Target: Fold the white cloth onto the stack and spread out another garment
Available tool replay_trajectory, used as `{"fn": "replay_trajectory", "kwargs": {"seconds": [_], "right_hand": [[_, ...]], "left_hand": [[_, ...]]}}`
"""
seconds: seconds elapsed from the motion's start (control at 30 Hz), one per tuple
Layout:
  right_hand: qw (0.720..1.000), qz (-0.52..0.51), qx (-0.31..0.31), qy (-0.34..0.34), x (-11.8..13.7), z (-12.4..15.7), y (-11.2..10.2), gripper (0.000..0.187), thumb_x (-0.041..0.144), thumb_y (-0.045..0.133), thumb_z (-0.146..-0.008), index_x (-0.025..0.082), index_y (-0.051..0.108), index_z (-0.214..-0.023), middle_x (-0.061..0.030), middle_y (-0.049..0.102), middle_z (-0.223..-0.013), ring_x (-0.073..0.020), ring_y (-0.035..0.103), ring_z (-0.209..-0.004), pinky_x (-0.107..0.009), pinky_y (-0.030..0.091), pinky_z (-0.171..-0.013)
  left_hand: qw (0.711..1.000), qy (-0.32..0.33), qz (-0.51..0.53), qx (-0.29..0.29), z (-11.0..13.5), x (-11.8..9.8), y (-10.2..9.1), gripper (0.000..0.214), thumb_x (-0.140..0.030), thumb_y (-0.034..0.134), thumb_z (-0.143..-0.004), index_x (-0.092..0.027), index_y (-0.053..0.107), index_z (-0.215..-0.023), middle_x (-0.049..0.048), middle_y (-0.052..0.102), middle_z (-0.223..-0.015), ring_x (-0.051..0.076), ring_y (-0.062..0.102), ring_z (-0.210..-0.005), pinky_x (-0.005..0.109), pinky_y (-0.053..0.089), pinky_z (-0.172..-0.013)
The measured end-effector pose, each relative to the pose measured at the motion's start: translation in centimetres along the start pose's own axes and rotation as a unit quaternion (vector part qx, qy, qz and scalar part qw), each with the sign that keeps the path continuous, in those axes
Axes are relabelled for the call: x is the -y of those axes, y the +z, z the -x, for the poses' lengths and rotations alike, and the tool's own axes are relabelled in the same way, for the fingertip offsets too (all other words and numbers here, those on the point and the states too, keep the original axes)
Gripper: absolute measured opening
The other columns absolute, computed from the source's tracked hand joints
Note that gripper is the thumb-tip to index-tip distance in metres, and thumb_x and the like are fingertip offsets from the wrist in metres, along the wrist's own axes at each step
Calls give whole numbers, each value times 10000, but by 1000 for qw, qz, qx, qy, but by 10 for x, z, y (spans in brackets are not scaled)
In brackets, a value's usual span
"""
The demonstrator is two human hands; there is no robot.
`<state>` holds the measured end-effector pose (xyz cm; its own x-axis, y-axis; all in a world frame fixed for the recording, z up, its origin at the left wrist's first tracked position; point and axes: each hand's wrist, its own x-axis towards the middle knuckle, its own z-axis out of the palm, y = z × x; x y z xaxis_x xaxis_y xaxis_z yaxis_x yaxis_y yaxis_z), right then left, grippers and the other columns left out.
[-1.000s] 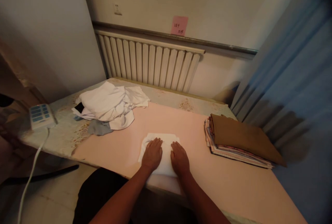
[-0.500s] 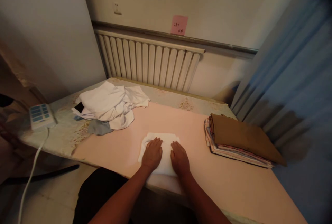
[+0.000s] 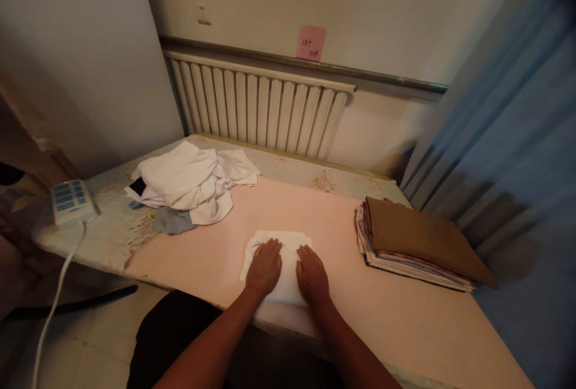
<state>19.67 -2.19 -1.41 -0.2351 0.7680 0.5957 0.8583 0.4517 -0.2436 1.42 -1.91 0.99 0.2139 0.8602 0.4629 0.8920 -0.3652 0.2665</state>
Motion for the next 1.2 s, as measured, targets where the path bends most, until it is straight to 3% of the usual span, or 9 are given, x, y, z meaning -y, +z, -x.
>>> {"fn": "replay_trajectory", "kwargs": {"seconds": [0.47, 1.2], "right_hand": [[1000, 0, 5, 5, 0, 0, 0, 402, 142, 420, -913, 148, 607, -1269, -112, 613, -1323, -220, 494, -1310, -424, 383, -1119], [1000, -17, -10, 2, 0, 0, -1, 403, 152, 415, -916, 150, 605, -1271, -115, 620, -1311, -225, 505, -1298, -447, 413, -1100]], "left_hand": [[1000, 6, 6, -20, 1, 0, 1, 389, -163, 390, -932, -169, 561, -1281, 106, 606, -1341, 229, 484, -1321, 475, 362, -1119], [1000, -1, 15, -5, 1, 1, 2, 404, -175, 385, -929, -177, 555, -1295, 104, 590, -1364, 231, 474, -1330, 491, 358, -1124]]}}
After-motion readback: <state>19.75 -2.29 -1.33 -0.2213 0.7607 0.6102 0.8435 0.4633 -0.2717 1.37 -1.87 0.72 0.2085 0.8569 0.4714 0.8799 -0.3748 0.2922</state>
